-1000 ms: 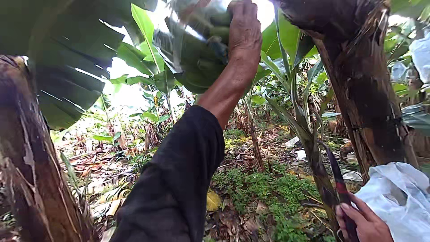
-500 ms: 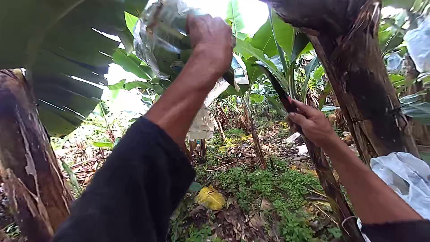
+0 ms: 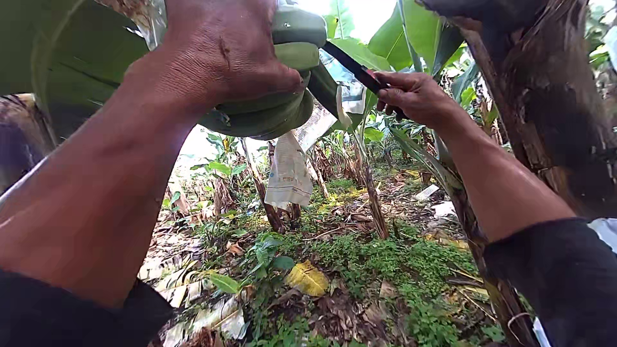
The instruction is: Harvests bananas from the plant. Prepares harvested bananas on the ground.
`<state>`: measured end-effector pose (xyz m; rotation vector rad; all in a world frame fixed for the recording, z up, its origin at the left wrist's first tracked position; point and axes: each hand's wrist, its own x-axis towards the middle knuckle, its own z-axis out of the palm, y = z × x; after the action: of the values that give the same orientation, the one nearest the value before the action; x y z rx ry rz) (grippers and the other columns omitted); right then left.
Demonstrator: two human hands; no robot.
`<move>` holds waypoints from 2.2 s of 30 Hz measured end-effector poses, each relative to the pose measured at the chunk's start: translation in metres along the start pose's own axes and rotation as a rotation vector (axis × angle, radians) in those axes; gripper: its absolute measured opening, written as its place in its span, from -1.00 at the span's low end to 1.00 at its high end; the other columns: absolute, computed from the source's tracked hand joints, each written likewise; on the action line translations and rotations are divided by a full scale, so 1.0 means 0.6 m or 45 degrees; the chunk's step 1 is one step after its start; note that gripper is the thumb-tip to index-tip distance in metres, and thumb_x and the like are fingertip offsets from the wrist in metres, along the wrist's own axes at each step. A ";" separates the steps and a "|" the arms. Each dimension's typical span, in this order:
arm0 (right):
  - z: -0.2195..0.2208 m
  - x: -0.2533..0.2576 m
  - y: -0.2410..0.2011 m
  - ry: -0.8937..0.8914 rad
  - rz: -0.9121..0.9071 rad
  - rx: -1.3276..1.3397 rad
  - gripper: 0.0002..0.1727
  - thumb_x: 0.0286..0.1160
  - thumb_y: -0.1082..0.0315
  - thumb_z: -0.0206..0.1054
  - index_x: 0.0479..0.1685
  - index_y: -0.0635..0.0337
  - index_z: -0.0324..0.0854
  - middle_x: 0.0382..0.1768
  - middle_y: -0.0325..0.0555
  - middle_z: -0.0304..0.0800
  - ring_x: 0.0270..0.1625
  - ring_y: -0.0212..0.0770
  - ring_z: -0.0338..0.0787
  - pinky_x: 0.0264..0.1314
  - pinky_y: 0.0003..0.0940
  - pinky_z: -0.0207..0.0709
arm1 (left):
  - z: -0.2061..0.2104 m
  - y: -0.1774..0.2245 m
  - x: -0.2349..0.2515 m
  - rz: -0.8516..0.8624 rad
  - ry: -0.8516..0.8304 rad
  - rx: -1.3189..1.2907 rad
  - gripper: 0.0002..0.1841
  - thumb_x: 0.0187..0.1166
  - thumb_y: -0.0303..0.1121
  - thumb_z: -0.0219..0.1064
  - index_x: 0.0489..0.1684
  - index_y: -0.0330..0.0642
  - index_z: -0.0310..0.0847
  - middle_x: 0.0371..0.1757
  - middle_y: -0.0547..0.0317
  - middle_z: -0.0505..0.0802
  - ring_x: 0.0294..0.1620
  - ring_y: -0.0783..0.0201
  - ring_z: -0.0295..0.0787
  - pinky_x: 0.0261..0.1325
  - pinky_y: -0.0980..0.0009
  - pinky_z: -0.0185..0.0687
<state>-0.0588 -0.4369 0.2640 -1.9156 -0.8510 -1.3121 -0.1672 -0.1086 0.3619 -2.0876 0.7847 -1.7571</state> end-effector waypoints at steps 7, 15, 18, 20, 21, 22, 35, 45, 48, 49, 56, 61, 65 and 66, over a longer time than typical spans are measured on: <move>-0.006 0.093 -0.056 -0.141 -0.045 -0.280 -0.54 0.77 0.16 0.18 0.61 -0.12 0.55 -0.13 -0.15 0.83 -0.33 -0.30 0.73 -0.29 -0.26 0.65 | 0.029 -0.008 -0.011 -0.030 -0.026 -0.086 -0.44 0.07 0.36 0.34 -0.54 0.00 0.58 -0.53 0.09 0.70 -0.41 0.00 0.72 -0.42 -0.22 0.40; -0.059 -0.084 0.019 -0.160 -0.262 -0.853 -0.56 0.75 0.16 0.13 0.55 -0.06 0.56 -0.13 0.17 0.83 -0.19 0.20 0.83 -0.14 0.37 0.60 | 0.137 -0.078 -0.018 0.110 0.105 -0.163 -0.51 0.23 0.41 0.32 -0.58 0.19 0.60 -0.56 0.28 0.70 -0.51 0.23 0.69 -0.50 -0.09 0.48; -0.084 -0.208 0.034 -0.013 -0.093 -0.809 -0.54 0.69 0.13 0.20 0.53 -0.10 0.62 -0.18 0.10 0.87 -0.32 0.04 0.83 -0.22 0.24 0.66 | 0.111 -0.015 -0.049 -0.054 0.125 -0.187 -0.41 0.11 0.37 0.34 -0.40 -0.04 0.64 -0.43 0.01 0.76 -0.31 -0.09 0.77 -0.35 -0.30 0.46; -0.091 -0.217 0.009 0.159 -0.076 -0.765 -0.53 0.74 0.11 0.20 0.59 -0.10 0.57 -0.13 0.10 0.86 -0.29 -0.07 0.82 -0.17 0.10 0.69 | 0.121 -0.012 -0.033 0.032 0.245 -0.168 -0.32 0.10 0.38 0.36 -0.18 -0.11 0.67 -0.31 -0.10 0.80 -0.20 -0.21 0.78 -0.28 -0.38 0.46; -0.092 -0.201 -0.004 0.214 -0.078 -0.733 -0.52 0.76 0.11 0.19 0.61 -0.09 0.55 -0.11 0.10 0.85 -0.27 -0.08 0.82 -0.15 0.06 0.70 | 0.125 -0.010 -0.028 0.041 0.266 -0.156 -0.26 0.07 0.38 0.39 -0.09 -0.16 0.66 -0.24 -0.17 0.81 -0.13 -0.28 0.78 -0.23 -0.43 0.46; -0.092 -0.177 -0.015 0.243 -0.078 -0.705 -0.52 0.76 0.12 0.19 0.62 -0.07 0.54 -0.08 0.07 0.85 -0.23 -0.10 0.84 -0.11 0.03 0.73 | 0.127 -0.009 -0.026 0.037 0.276 -0.138 -0.20 0.03 0.38 0.42 -0.02 -0.22 0.64 -0.19 -0.24 0.81 -0.10 -0.35 0.77 -0.21 -0.46 0.46; 0.008 0.060 -0.020 -0.024 -0.187 -0.634 -0.57 0.76 0.11 0.17 0.52 -0.13 0.62 0.00 -0.12 0.88 -0.09 -0.17 0.86 0.13 0.05 0.70 | 0.137 -0.032 -0.063 0.027 0.357 -0.043 -0.17 0.09 0.44 0.36 0.02 -0.22 0.61 -0.17 -0.21 0.80 -0.17 -0.29 0.79 -0.31 -0.32 0.48; 0.002 0.060 -0.001 -0.130 -0.194 -0.892 -0.66 0.74 0.17 0.20 0.41 -0.10 0.63 -0.02 0.06 0.86 0.02 0.15 0.86 0.09 0.33 0.65 | 0.141 -0.012 -0.061 0.005 0.275 -0.031 -0.20 0.07 0.35 0.45 -0.02 -0.27 0.56 -0.17 -0.27 0.79 -0.17 -0.36 0.79 -0.31 -0.35 0.50; -0.034 -0.006 0.022 -0.076 -0.176 -0.911 -0.60 0.76 0.19 0.21 0.52 -0.13 0.58 0.07 0.11 0.87 0.06 0.22 0.87 0.13 0.36 0.64 | 0.159 0.022 -0.093 -0.150 0.286 -0.097 -0.18 0.09 0.25 0.53 0.10 -0.34 0.54 -0.14 -0.33 0.79 -0.20 -0.40 0.80 -0.34 -0.37 0.57; -0.043 -0.031 0.016 -0.008 -0.179 -0.918 -0.60 0.76 0.21 0.20 0.53 -0.13 0.58 0.10 0.10 0.87 0.10 0.21 0.87 0.17 0.37 0.63 | 0.172 0.035 -0.103 -0.237 0.298 -0.157 -0.16 0.11 0.24 0.56 0.17 -0.34 0.54 -0.11 -0.34 0.81 -0.19 -0.40 0.82 -0.30 -0.37 0.60; -0.060 -0.323 -0.088 0.400 0.160 -0.812 -0.46 0.77 0.11 0.19 0.71 -0.09 0.41 0.18 0.20 0.79 -0.02 0.15 0.86 0.01 0.30 0.69 | 0.252 0.122 -0.136 -0.803 0.021 -0.653 -0.06 0.02 0.30 0.61 0.38 -0.14 0.49 -0.18 -0.13 0.89 -0.12 -0.25 0.87 -0.11 -0.35 0.66; -0.037 -0.608 -0.126 0.542 0.617 -0.324 -0.43 0.77 0.11 0.12 0.69 0.13 0.34 -0.29 -0.19 0.76 -0.44 -0.33 0.74 -0.41 -0.35 0.72 | 0.408 0.190 -0.282 -1.206 -0.410 -1.203 -0.24 0.00 0.21 0.68 0.12 -0.15 0.69 -0.11 -0.13 0.87 -0.01 -0.19 0.83 0.01 -0.37 0.64; 0.066 -0.825 -0.142 0.607 1.326 -0.068 -0.46 0.76 0.19 0.08 0.62 0.28 0.36 -0.40 -0.24 0.74 -0.52 -0.35 0.70 -0.51 -0.36 0.68 | 0.543 0.340 -0.540 -1.202 -1.026 -1.374 -0.19 -0.12 0.18 0.74 0.14 -0.13 0.69 -0.11 -0.17 0.87 -0.02 -0.21 0.83 0.04 -0.35 0.69; 0.100 -0.880 -0.140 0.636 1.553 -0.001 -0.48 0.77 0.21 0.06 0.61 0.26 0.36 -0.41 -0.21 0.73 -0.54 -0.32 0.69 -0.54 -0.35 0.66 | 0.554 0.383 -0.603 -1.156 -1.210 -1.358 -0.17 -0.13 0.20 0.73 0.17 -0.11 0.69 -0.06 -0.12 0.87 0.05 -0.15 0.83 0.13 -0.31 0.69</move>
<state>-0.2465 -0.4177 -0.2400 -1.4876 0.5381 -0.8751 0.0702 -0.1215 -0.1259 -3.8760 0.4823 -0.1331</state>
